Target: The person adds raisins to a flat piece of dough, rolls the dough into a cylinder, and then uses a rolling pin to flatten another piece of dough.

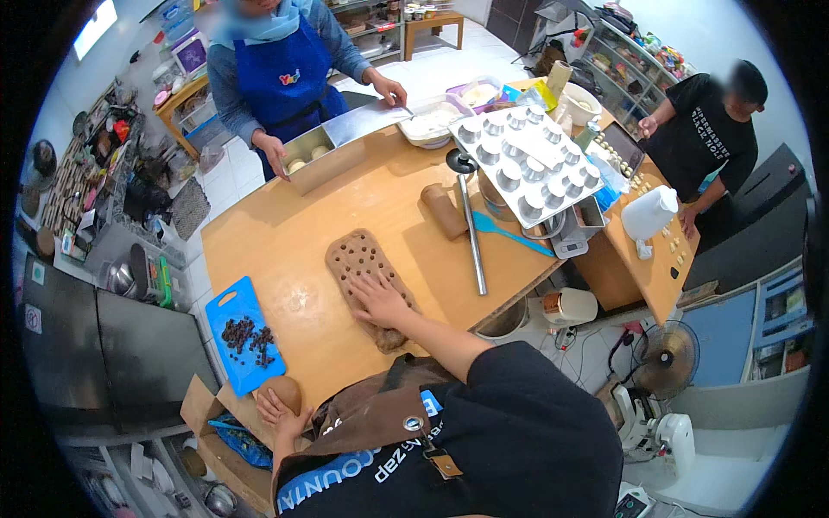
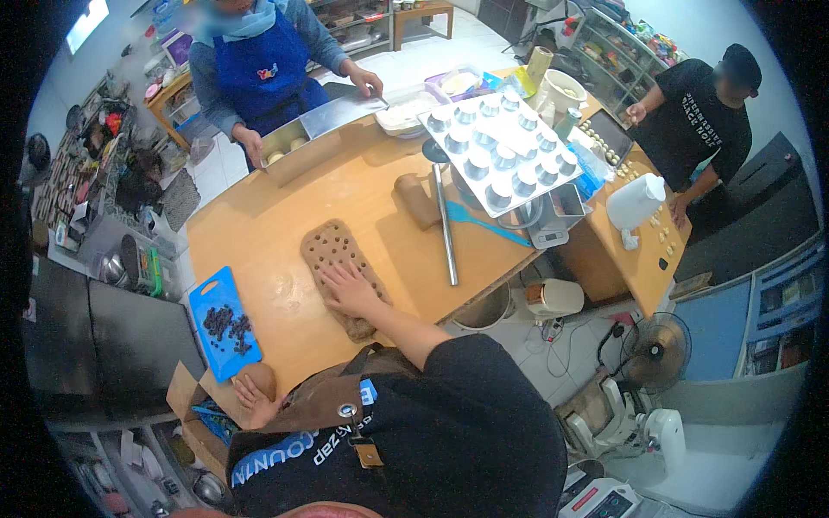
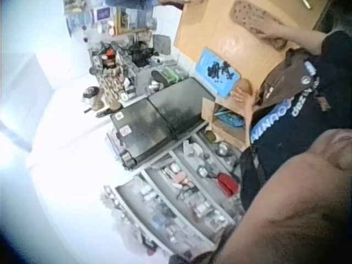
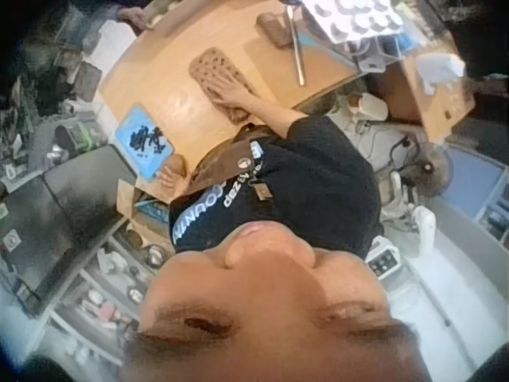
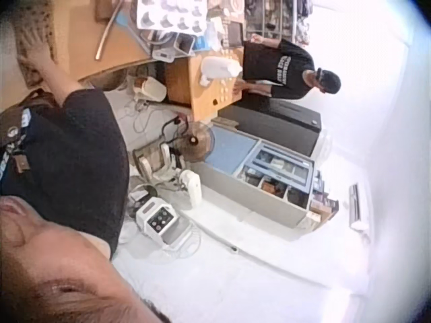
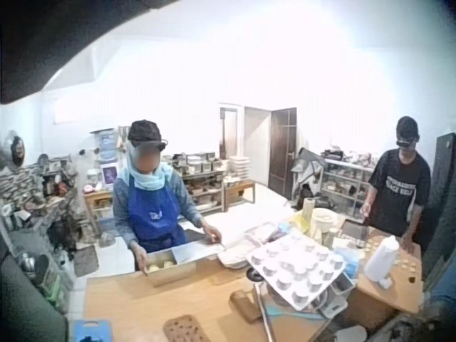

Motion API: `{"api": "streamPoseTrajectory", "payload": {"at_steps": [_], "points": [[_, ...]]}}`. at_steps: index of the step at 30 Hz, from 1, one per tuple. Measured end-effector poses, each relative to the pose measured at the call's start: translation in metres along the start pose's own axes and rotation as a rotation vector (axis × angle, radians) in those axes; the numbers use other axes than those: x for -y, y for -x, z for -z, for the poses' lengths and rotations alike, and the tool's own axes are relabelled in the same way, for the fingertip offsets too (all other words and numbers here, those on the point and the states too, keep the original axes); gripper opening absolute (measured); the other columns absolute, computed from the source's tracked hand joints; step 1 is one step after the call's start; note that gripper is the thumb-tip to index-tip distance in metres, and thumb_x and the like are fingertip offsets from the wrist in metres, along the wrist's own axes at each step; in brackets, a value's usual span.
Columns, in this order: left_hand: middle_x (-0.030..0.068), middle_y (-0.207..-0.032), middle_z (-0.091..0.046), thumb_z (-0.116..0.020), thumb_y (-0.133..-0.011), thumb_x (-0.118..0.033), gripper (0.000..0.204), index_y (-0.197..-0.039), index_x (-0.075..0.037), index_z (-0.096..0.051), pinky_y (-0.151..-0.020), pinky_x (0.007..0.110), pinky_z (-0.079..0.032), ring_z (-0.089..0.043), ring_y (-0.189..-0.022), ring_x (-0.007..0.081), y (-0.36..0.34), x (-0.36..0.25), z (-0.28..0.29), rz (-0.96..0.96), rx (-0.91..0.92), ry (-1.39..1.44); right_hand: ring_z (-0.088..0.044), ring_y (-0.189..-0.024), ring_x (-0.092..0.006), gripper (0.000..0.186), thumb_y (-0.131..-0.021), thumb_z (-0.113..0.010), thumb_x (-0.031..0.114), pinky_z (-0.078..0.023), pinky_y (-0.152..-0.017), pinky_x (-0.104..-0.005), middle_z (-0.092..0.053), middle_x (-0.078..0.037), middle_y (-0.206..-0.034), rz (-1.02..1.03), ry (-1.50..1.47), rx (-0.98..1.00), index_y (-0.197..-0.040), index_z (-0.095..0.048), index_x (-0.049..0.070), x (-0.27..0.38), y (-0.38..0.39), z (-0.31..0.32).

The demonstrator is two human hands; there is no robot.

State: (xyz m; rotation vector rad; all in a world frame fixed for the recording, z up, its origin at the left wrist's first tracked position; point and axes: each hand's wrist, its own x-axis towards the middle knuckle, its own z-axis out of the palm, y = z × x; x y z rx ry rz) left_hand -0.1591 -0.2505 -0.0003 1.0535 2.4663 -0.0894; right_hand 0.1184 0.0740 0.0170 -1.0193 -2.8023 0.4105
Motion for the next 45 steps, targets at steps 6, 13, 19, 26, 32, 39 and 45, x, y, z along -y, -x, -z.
{"api": "streamPoseTrajectory", "payload": {"at_steps": [6, 13, 19, 26, 32, 39, 45], "points": [[0.0211, -0.153, 0.024, -0.077, -0.063, -0.060, 0.136, -0.149, -0.015, 0.018, -0.106, 0.069, -0.003, 0.019, -0.138, 0.0497, 0.004, 0.011, -0.012, 0.026, -0.013, -0.008, -0.020, -0.143, -0.0294, 0.073, -0.092, -0.038, 0.062, -0.015, -0.114, -0.0559, -0.021, -0.007, -0.156, -0.068, 0.073, 0.537, -0.148, -0.030, 0.016, 0.025, -0.039, 0.070], [0.0208, -0.152, 0.024, -0.076, -0.063, -0.060, 0.136, -0.148, -0.015, 0.019, -0.107, 0.069, -0.001, 0.021, -0.138, 0.0487, 0.000, -0.002, 0.000, 0.003, -0.006, -0.025, -0.021, -0.143, -0.0298, 0.070, -0.090, -0.050, 0.052, -0.015, -0.114, -0.0549, -0.022, -0.009, -0.155, -0.035, -0.001, -0.126, -0.148, -0.029, 0.018, 0.003, -0.030, 0.013], [0.0212, -0.152, 0.026, -0.076, -0.063, -0.062, 0.137, -0.148, -0.014, 0.020, -0.107, 0.068, 0.000, 0.022, -0.138, 0.0488, 0.002, 0.010, -0.011, 0.041, 0.031, -0.005, -0.021, -0.143, -0.0296, 0.071, -0.090, -0.053, 0.046, -0.011, -0.116, -0.0523, -0.022, -0.008, -0.155, -0.040, 0.083, 0.365, -0.148, -0.027, 0.015, 0.025, -0.072, 0.073], [0.0212, -0.152, 0.026, -0.075, -0.063, -0.063, 0.138, -0.148, -0.013, 0.020, -0.108, 0.067, 0.000, 0.022, -0.137, 0.0489, -0.006, 0.003, -0.002, 0.040, 0.083, -0.022, -0.022, -0.142, -0.0293, 0.066, -0.092, -0.053, 0.045, -0.012, -0.115, -0.0522, -0.026, -0.011, -0.153, -0.018, -0.063, -0.009, -0.144, -0.034, 0.010, 0.000, -0.050, 0.003], [0.0205, -0.152, 0.026, -0.076, -0.062, -0.063, 0.137, -0.148, -0.013, 0.020, -0.107, 0.068, -0.002, 0.021, -0.137, 0.0491, 0.001, 0.014, -0.016, 0.035, 0.023, -0.012, -0.016, -0.144, -0.0284, 0.071, -0.094, -0.042, 0.053, -0.010, -0.116, -0.0533, -0.018, -0.008, -0.157, -0.051, 0.105, 0.308, -0.151, -0.021, 0.016, 0.020, -0.102, 0.066], [0.0223, -0.152, 0.023, -0.076, -0.062, -0.063, 0.138, -0.148, -0.011, 0.018, -0.107, 0.068, -0.002, 0.019, -0.138, 0.0502, -0.004, 0.014, -0.012, -0.002, 0.013, -0.037, -0.018, -0.143, -0.0304, 0.071, -0.092, -0.047, 0.053, -0.013, -0.115, -0.0539, -0.024, -0.010, -0.154, -0.032, 0.022, -0.074, -0.147, -0.030, 0.012, -0.005, -0.067, 0.007], [0.0236, -0.152, 0.021, -0.075, -0.060, -0.066, 0.139, -0.149, -0.011, 0.017, -0.106, 0.069, -0.004, 0.019, -0.137, 0.0511, 0.009, 0.027, -0.025, -0.021, -0.105, -0.049, -0.027, -0.140, -0.0274, 0.068, -0.090, -0.050, 0.052, -0.015, -0.114, -0.0540, -0.034, -0.008, -0.150, -0.065, -0.079, 0.322, -0.144, -0.035, 0.013, 0.023, -0.115, 0.067]]}}
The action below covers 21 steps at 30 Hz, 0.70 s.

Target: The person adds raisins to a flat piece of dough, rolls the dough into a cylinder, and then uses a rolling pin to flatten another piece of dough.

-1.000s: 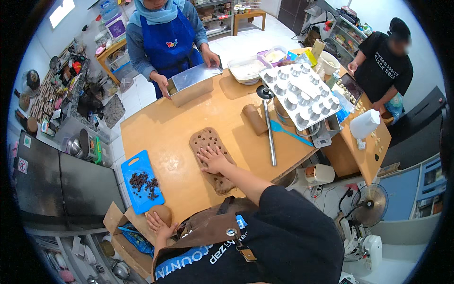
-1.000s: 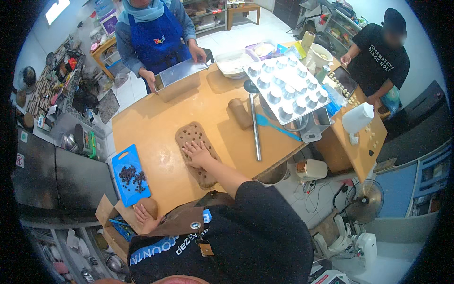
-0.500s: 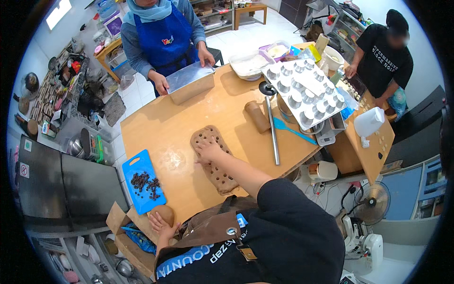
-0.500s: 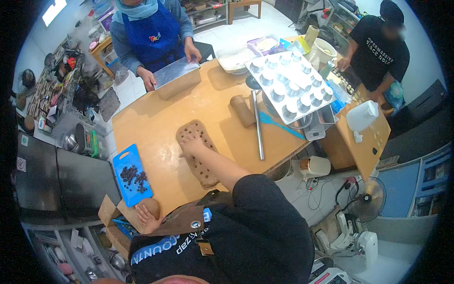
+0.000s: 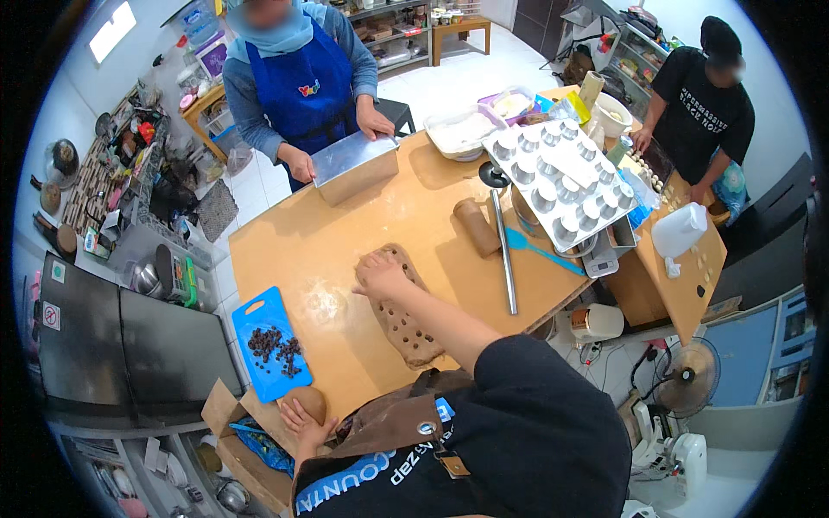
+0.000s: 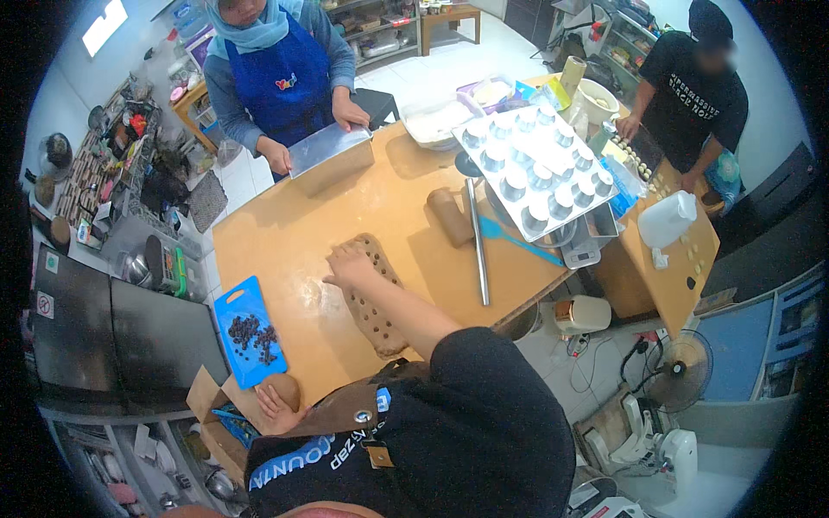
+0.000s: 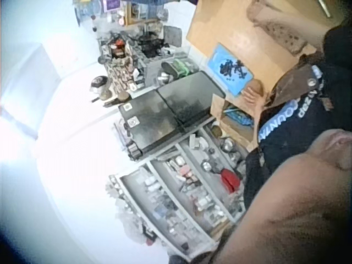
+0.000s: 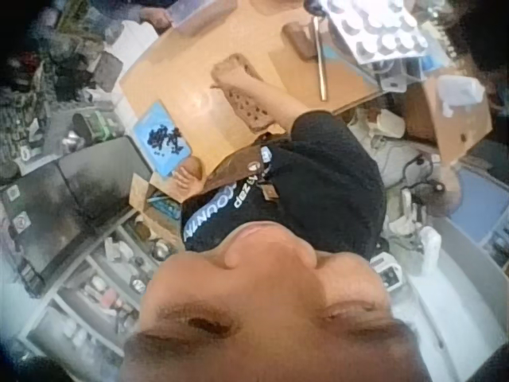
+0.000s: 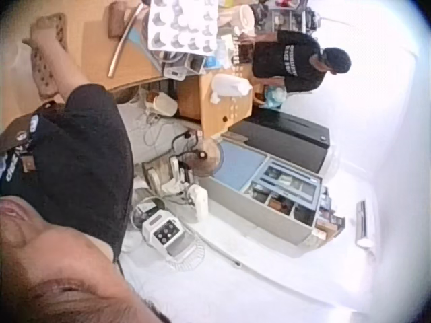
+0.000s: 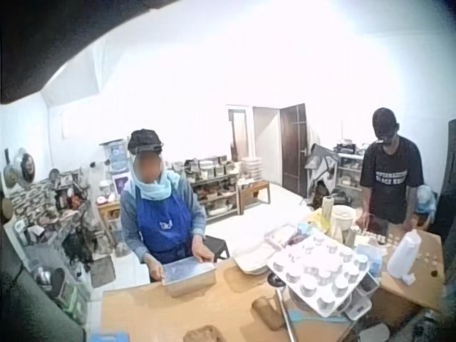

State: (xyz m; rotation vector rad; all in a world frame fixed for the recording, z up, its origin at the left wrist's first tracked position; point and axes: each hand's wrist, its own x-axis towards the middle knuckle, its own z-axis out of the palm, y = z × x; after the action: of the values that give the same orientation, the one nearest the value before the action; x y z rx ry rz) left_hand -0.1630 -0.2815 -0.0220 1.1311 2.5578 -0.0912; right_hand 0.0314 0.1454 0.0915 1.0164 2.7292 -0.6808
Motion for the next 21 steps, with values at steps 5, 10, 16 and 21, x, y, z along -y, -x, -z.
{"api": "streamPoseTrajectory", "payload": {"at_steps": [5, 10, 16, 21], "points": [[0.0226, -0.153, 0.022, -0.075, -0.060, -0.066, 0.138, -0.149, -0.011, 0.017, -0.106, 0.069, -0.005, 0.018, -0.137, 0.0512, -0.017, -0.024, 0.022, -0.001, 0.096, -0.002, -0.025, -0.141, -0.0269, 0.071, -0.088, -0.053, 0.054, -0.015, -0.114, -0.0543, -0.030, -0.008, -0.152, 0.038, 0.024, -0.554, -0.144, -0.035, 0.015, -0.059, 0.008, -0.086], [0.0227, -0.152, 0.024, -0.075, -0.061, -0.066, 0.139, -0.148, -0.010, 0.017, -0.106, 0.069, -0.002, 0.019, -0.137, 0.0511, -0.005, -0.018, 0.018, 0.048, 0.135, 0.075, -0.013, -0.145, -0.0265, 0.070, -0.092, -0.048, 0.050, -0.008, -0.116, -0.0546, -0.017, -0.006, -0.157, -0.048, 0.123, 0.314, -0.150, -0.023, 0.018, -0.032, 0.000, -0.010], [0.0251, -0.152, 0.022, -0.071, -0.061, -0.071, 0.138, -0.148, -0.007, 0.015, -0.107, 0.066, 0.003, 0.018, -0.137, 0.0508, -0.003, -0.031, 0.036, 0.052, 0.172, 0.038, -0.008, -0.146, -0.0283, 0.081, -0.089, -0.043, 0.062, -0.008, -0.115, -0.0563, -0.011, -0.006, -0.159, -0.093, 0.101, -0.206, -0.152, -0.017, 0.018, -0.057, 0.026, -0.083], [0.0220, -0.154, 0.019, -0.073, -0.062, -0.068, 0.134, -0.150, -0.014, 0.013, -0.108, 0.067, -0.003, 0.017, -0.139, 0.0473, -0.008, -0.035, 0.038, 0.129, 0.162, -0.015, -0.010, -0.145, -0.0314, 0.083, -0.090, -0.043, 0.063, -0.011, -0.114, -0.0579, -0.012, -0.011, -0.158, -0.112, -0.005, 0.223, -0.152, -0.013, 0.017, -0.068, -0.002, -0.030]]}}
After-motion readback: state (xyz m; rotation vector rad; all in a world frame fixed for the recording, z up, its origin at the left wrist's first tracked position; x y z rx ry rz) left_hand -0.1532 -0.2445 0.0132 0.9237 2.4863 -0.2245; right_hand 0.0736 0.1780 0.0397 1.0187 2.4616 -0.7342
